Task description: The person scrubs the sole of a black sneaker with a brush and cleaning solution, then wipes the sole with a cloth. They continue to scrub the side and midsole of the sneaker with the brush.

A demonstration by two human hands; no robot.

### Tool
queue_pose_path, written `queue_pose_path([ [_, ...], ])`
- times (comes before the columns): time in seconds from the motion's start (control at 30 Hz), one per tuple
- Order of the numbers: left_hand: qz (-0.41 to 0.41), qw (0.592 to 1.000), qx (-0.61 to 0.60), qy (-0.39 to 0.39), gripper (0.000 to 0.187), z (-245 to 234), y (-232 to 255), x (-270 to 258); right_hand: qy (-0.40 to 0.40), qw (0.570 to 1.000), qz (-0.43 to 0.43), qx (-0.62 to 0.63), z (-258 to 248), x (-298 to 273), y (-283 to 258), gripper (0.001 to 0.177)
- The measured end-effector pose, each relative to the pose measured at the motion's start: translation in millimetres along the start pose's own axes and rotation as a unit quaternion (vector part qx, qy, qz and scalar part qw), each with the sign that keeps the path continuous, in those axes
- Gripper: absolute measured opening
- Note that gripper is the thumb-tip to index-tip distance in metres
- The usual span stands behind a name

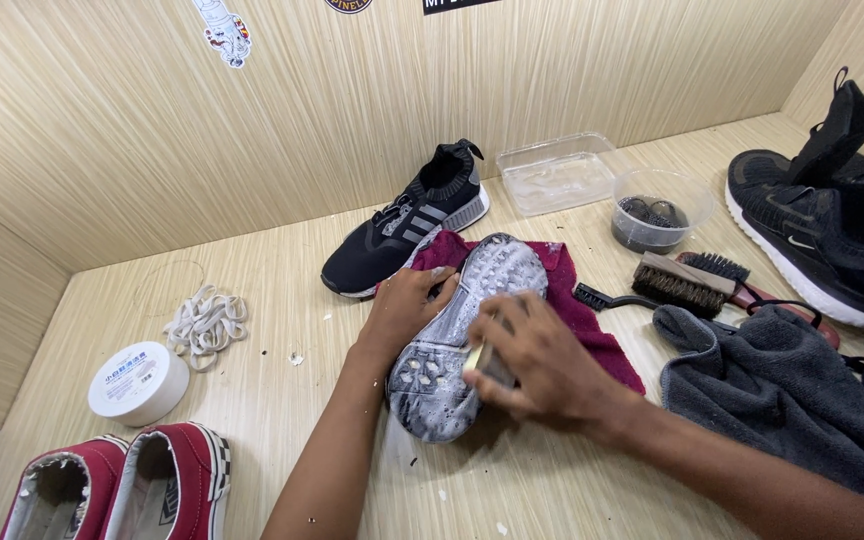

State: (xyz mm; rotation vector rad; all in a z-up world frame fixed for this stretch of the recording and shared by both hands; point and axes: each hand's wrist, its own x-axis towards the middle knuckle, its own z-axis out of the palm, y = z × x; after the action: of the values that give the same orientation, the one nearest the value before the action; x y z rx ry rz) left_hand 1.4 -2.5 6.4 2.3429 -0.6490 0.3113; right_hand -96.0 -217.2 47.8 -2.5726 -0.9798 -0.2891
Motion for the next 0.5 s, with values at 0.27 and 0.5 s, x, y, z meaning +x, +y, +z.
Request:
queue_pose_path([
  [0.27, -0.015, 1.000, -0.002, 0.011, 0.028, -7, 8, 0, 0.050, 0.991, 0.107, -0.069, -4, 5, 18, 0.047],
  [0.5, -0.037, 0.999, 0.029, 0.011, 0.034, 3, 0, 0, 0.027, 0.999, -0.015, -0.010, 6, -4, 6, 0.052],
])
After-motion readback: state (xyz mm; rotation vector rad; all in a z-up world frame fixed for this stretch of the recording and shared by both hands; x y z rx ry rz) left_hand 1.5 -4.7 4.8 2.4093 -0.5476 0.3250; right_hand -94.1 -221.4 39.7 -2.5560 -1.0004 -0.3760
